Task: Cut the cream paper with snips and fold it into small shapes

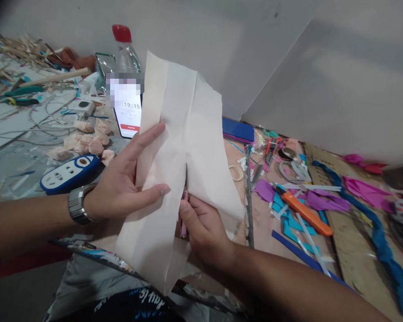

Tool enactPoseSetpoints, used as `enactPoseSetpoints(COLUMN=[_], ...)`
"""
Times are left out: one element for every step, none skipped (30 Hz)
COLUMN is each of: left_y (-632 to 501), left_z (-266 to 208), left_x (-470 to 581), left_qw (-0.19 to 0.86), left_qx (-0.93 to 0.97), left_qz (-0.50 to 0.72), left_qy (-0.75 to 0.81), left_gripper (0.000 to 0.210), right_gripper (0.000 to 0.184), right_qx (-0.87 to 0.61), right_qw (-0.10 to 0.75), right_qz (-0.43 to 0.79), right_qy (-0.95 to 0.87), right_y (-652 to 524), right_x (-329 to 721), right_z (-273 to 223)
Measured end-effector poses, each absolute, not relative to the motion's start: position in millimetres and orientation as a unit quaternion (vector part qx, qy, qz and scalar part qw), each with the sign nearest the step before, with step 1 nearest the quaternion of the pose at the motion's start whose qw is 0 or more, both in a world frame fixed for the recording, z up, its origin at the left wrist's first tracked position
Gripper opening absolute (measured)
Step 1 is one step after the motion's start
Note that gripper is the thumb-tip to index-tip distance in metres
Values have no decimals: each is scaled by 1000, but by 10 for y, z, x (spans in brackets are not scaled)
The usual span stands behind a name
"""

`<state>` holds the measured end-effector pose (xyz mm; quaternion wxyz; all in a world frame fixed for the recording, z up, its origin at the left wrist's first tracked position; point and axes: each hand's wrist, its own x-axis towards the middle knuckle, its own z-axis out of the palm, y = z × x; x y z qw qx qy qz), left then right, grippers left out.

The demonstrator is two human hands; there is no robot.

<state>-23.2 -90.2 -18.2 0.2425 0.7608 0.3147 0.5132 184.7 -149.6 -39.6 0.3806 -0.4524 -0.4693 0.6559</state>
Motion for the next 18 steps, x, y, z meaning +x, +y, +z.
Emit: enactPoseSetpoints(left_y=[-905,-907,-907,-904,-896,-884,-868,-849,-830,-811,-794,-780,-769,-762,-759,-758,-760,-765], left_z=[-179,-175,-169,-161,-154,-147,-142,-140,-142,-148,-158,-170,-184,-197,-207,-212,-212,-205], left_x=[-231,-230,-229,-229,-229,-231,-232,-234,-237,-239,-241,-241,-241,-241,-240,-240,-241,-244], left_qw=[246,250,257,267,282,300,321,343,368,393,419,446,470,488,498,500,495,484], left_qx=[758,754,750,744,735,725,714,704,694,684,674,663,652,642,634,630,629,633], left_qz=[516,518,521,525,531,536,542,544,544,541,535,528,521,515,512,512,512,517], left_qy=[315,316,316,316,314,311,306,301,296,292,289,287,288,290,296,303,309,314], left_gripper=[85,84,84,83,82,82,81,80,78,77,74,71,67,63,59,55,54,54], right_gripper=[44,44,43,42,42,42,43,44,45,47,47,48,48,48,48,48,47,47], right_qx=[-451,-448,-445,-443,-442,-442,-444,-445,-445,-444,-442,-440,-439,-439,-439,-439,-440,-440], right_qw=[377,374,370,366,362,360,360,361,361,361,361,360,360,362,366,369,368,369], right_qz=[655,653,650,646,642,638,633,630,627,624,622,623,625,627,628,630,633,634], right_qy=[-475,-483,-493,-503,-511,-518,-522,-525,-528,-532,-536,-537,-536,-533,-528,-523,-520,-517], right_y=[-1493,-1489,-1486,-1482,-1480,-1478,-1478,-1480,-1483,-1486,-1491,-1496,-1501,-1505,-1509,-1512,-1513,-1513], right_x=[1859,1874,1889,1904,1918,1928,1935,1937,1936,1933,1928,1922,1917,1913,1910,1908,1906,1904], right_z=[-403,-412,-421,-430,-438,-443,-447,-448,-446,-443,-439,-435,-433,-432,-433,-436,-440,-444])
